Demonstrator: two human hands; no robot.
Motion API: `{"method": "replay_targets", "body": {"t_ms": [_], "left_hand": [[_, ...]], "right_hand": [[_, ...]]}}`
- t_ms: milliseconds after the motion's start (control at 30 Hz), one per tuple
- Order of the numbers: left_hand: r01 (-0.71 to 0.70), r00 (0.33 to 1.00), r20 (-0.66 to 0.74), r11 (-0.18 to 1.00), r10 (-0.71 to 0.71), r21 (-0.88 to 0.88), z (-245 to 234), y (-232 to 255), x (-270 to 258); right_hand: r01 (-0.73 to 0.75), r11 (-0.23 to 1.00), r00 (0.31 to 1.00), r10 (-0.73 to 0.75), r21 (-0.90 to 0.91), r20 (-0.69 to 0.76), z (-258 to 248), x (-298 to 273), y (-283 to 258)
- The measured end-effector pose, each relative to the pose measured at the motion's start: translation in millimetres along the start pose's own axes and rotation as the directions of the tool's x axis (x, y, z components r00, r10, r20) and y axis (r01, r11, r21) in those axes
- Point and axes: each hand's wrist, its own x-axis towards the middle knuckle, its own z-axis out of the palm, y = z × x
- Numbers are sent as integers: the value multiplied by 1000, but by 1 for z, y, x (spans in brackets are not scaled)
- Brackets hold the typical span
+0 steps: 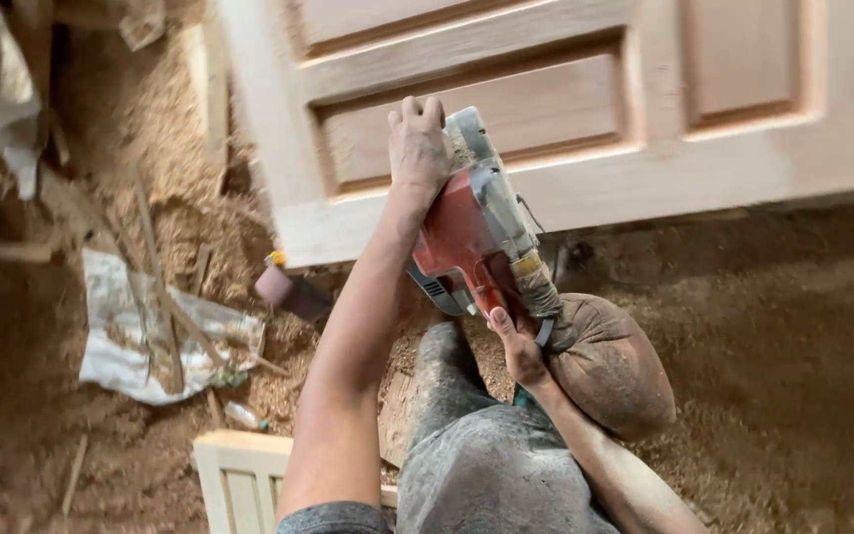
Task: Sanding a wooden door using hand sandpaper for details and a belt sander for flat surfaces.
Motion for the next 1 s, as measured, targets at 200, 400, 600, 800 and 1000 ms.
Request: {"method": "replay_targets", "body": {"t_ms": [200, 400, 600, 800, 1000], "left_hand": [[157, 975, -174, 981, -136, 115, -58, -161, -57], [254, 956, -195, 950, -218, 183, -126, -274, -130], [364, 920, -212, 919, -329, 155, -135, -352, -165], [381, 908, -264, 905, -326, 191, -104, -313, -154], [370, 907, -303, 898, -293, 239, -45, -191, -113]], "right_hand": [[136, 966, 980, -98, -222, 176, 100, 8, -17], [98, 970, 962, -35, -222, 272, 208, -3, -41], [-49, 939, 895, 193, -340, 401, 234, 6, 19], [-28, 940, 891, 177, -339, 417, 198, 7, -48], [34, 909, 957, 90, -416, 276, 91, 6, -44]]}}
